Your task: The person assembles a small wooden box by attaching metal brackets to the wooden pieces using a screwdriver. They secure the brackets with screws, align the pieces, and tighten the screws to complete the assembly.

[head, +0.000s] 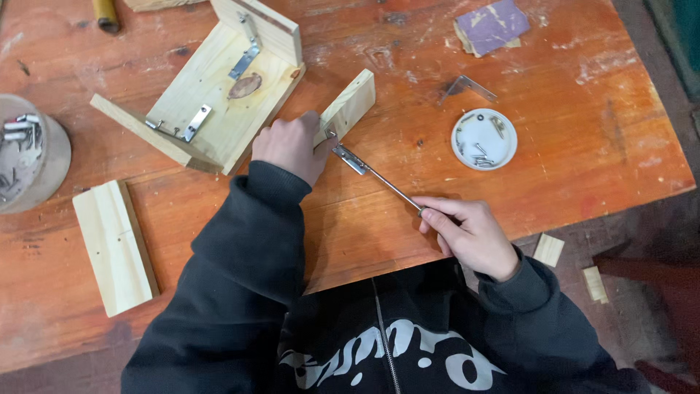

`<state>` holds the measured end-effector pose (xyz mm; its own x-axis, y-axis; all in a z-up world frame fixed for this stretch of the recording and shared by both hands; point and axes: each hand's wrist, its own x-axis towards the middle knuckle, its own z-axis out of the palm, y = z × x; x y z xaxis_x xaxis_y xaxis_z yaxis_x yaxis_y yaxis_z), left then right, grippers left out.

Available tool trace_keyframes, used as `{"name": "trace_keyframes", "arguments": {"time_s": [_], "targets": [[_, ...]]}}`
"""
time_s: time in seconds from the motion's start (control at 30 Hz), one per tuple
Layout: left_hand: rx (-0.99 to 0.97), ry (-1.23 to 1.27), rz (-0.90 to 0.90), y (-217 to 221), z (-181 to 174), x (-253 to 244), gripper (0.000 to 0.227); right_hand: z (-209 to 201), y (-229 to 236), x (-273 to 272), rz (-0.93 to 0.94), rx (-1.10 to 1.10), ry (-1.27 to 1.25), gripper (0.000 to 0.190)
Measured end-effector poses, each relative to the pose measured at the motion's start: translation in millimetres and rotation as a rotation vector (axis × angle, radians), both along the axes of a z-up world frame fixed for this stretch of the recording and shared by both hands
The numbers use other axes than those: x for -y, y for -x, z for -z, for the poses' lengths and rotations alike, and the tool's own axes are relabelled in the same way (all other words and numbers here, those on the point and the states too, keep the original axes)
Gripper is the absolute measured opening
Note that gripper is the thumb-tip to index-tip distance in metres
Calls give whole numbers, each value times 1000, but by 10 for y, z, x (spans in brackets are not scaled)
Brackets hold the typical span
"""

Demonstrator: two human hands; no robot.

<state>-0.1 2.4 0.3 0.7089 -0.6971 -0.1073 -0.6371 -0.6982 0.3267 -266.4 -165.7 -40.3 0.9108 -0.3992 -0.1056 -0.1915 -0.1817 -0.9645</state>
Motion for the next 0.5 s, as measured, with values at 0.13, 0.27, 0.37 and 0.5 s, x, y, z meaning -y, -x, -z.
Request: {"name": "trace_keyframes", "arguments": {"time_s": [0.13,0.27,0.37,0.5], "targets": [[0,-41,-42,-41,12,-74,30,48,-142,56,-30,-38,-146,31],[-6,-40,-92,-131,72,-162,30,-124,-360,96,-60,-112,-311,31],[-6,-32,-146,-199,113,-189,33,-201,-518,135,-64,-127,-389,30],[-53,-12,-193,-261,71,-225,32,-305,-710,312,-124,-177,-302,29]]}}
